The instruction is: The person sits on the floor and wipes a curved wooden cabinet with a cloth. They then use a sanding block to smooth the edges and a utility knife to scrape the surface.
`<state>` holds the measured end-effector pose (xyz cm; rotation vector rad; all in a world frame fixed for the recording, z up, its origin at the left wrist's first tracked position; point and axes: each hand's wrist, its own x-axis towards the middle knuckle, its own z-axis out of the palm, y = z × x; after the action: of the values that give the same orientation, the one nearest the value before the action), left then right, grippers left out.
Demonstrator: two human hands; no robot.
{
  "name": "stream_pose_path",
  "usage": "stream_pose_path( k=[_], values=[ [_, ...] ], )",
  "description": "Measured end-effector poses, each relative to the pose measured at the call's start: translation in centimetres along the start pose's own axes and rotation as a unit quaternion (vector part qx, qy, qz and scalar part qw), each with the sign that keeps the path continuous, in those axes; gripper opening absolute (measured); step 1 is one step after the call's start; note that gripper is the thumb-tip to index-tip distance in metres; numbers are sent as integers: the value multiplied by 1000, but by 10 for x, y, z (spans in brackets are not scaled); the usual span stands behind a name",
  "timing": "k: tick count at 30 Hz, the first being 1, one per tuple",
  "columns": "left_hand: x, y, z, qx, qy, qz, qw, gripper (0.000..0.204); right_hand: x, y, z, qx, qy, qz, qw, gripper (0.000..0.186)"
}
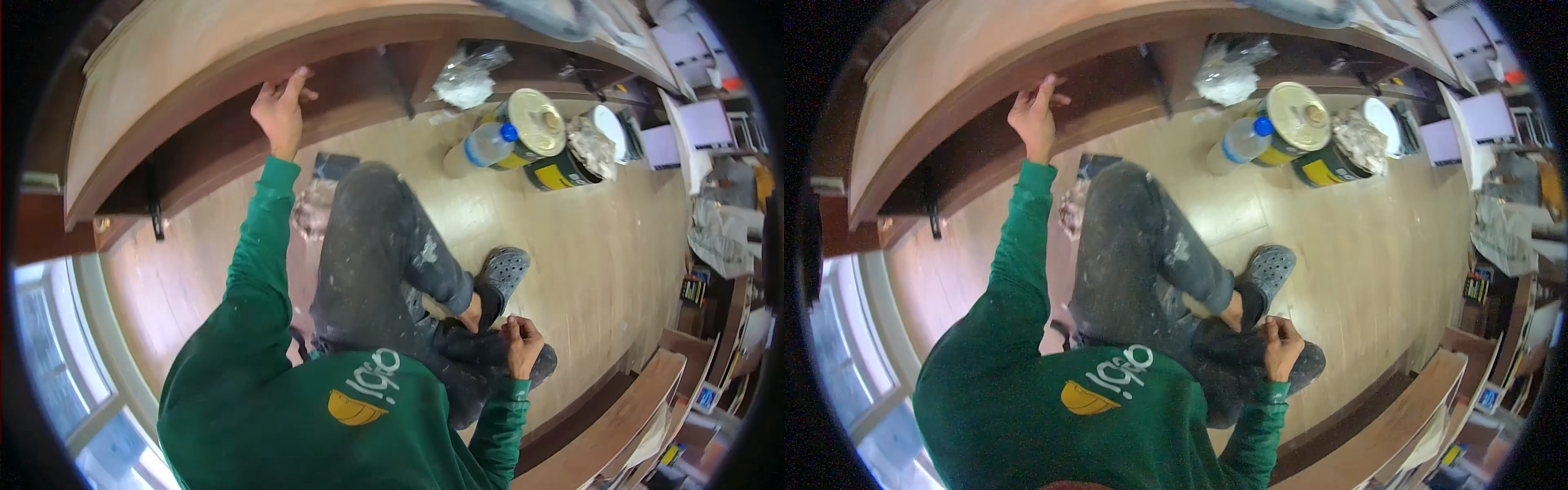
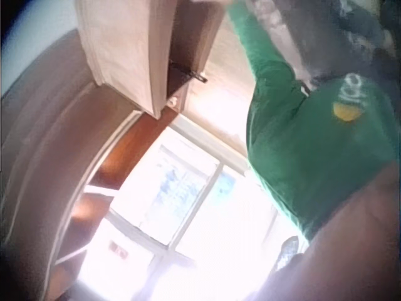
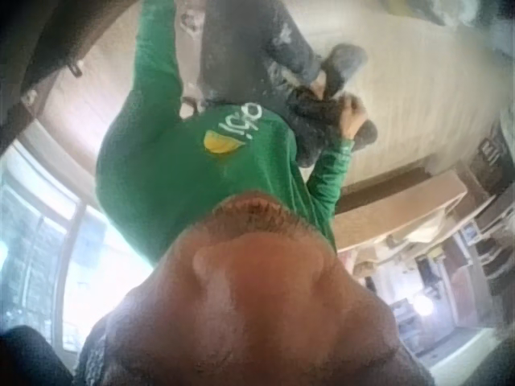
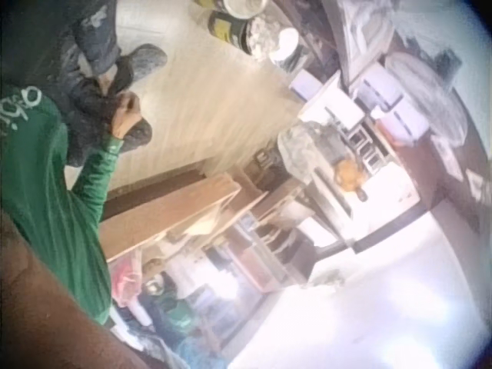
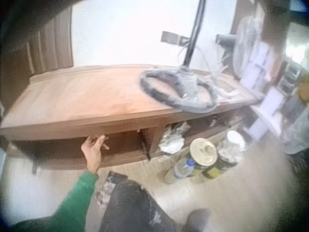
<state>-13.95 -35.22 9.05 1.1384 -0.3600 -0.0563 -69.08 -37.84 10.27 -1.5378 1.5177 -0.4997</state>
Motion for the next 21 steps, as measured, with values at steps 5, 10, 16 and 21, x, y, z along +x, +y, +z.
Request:
stream_pose_path(
  k=[5,10,16,21],
  values=[
    [-38,-27,-75,297,-56,21,953,28,2,28,-3,-14,2,10,1000,24],
    [-109,-55,-128,480,-165,11,861,30,-2,16,-4,-37,-6,-2,999,30],
    [-116,-89,-121,525,-320,129,778,51,-7,29,-9,-38,-3,-9,999,27],
    [-77,-129,-101,493,-488,183,697,56,-13,15,-17,-76,19,-7,997,26]
  ],
)
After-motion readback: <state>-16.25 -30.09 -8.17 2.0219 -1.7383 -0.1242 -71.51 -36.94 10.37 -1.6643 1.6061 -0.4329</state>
